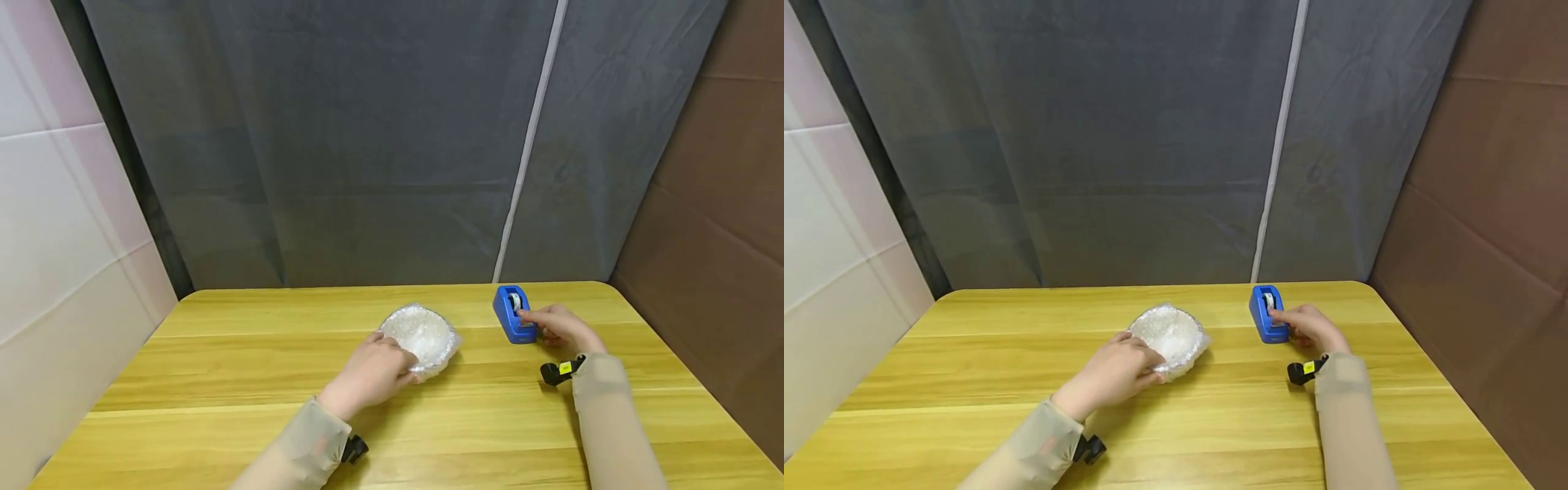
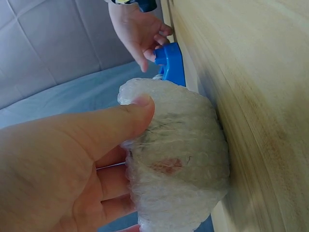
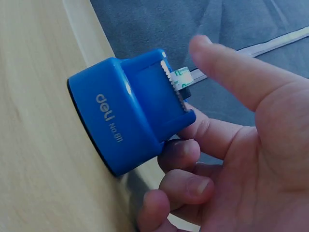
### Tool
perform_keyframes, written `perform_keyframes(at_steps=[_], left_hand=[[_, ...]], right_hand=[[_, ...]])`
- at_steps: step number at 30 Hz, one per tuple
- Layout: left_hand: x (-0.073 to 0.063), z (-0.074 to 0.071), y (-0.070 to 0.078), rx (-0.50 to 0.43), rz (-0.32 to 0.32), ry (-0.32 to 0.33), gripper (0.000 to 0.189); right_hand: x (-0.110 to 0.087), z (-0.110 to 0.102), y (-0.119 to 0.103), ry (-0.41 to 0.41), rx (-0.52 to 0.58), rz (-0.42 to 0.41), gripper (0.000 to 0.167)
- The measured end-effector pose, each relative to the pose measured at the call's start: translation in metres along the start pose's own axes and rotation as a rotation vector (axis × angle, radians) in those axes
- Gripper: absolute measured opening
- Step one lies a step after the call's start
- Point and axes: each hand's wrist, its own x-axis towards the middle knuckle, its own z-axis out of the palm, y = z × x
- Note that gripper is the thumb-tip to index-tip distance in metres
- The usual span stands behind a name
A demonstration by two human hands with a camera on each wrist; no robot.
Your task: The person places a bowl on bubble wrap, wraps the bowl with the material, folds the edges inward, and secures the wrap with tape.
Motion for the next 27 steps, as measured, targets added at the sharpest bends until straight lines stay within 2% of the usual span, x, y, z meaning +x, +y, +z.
perform_keyframes(at_steps=[4,10,14,19,27], left_hand=[[0.000,0.000,0.000,0.002,-0.001,-0.003,0.017],[0.001,0.000,0.000,0.013,0.004,0.004,0.016],[0.001,0.000,0.000,0.011,0.008,0.005,0.017],[0.001,0.000,0.001,0.008,0.011,0.003,0.016],[0.001,-0.002,0.000,0.009,0.017,0.014,0.017]], right_hand=[[0.001,0.001,0.002,-0.032,-0.032,-0.019,0.042],[0.004,0.000,0.007,-0.117,-0.008,-0.118,0.040],[0.006,0.001,0.013,-0.112,0.058,-0.175,0.029],[0.004,0.002,0.027,-0.099,0.130,-0.239,0.026],[0.005,0.005,0.038,-0.047,0.251,-0.245,0.024]])
